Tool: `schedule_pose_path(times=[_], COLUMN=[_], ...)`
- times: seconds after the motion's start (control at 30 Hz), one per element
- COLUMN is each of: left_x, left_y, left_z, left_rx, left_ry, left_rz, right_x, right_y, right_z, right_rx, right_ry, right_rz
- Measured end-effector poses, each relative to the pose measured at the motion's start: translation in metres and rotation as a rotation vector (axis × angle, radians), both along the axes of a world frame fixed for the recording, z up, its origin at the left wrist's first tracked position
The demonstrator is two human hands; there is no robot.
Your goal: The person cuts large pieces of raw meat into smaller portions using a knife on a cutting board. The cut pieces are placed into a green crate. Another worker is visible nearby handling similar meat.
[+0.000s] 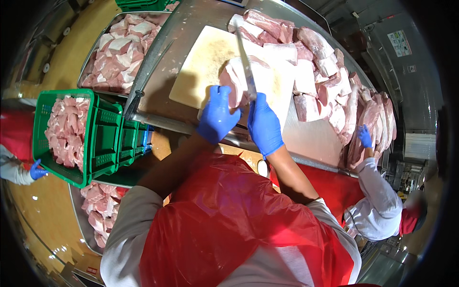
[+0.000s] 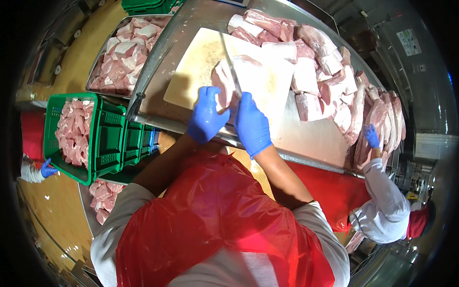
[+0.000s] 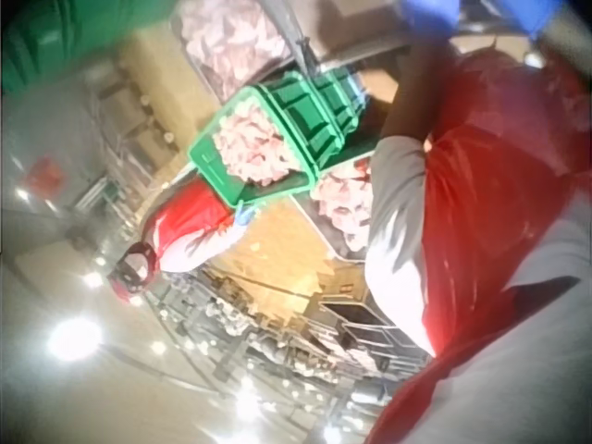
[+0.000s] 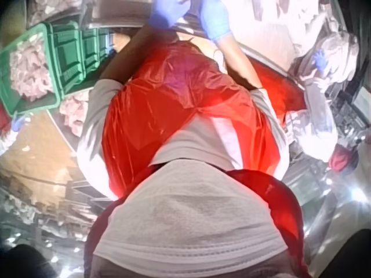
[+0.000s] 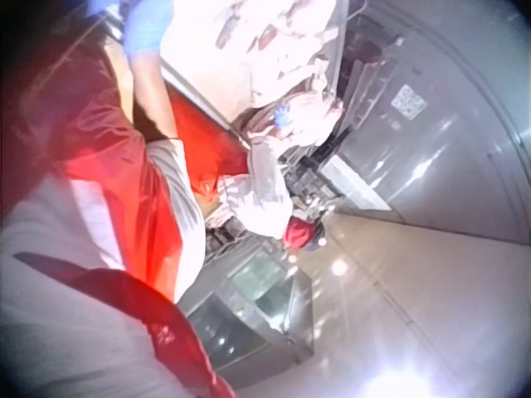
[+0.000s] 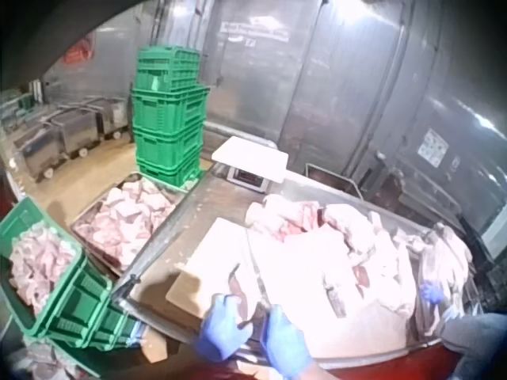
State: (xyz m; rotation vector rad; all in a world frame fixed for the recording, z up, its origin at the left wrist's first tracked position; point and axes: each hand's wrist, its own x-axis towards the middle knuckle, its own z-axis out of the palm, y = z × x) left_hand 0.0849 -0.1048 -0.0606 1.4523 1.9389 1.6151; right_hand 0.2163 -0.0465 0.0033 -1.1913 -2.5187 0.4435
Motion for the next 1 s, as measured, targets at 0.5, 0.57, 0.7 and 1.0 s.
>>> schedule_pose_path(times=[0.5,0.57,0.7,1.0], left_x=[-0.038,-0.041,-0.043,-0.083], left_y=[-0.008,-0.007,-0.003,-0.012], left_z=[-0.018,-0.022,-0.022,-0.024], left_rx=[0.106,0.07,0.122,0.012], left_ry=[-0.072,-0.157,-0.128,-0.534], left_rz=[-0.044,-0.08,-0.04,-0.167], right_x=[-0.043,-0.054,-0.046,0.09], right_y=[-0.002,0.002,-0.003,-0.073], right_z=[-0.012,-0.007,-0.006,0.047], right_rx=[0.084,0.071,-0.018,-0.218], right_ry=[-0.149,-0.175,-0.398,-0.699], right_rz=[0.063,0.063,0.02,0.071])
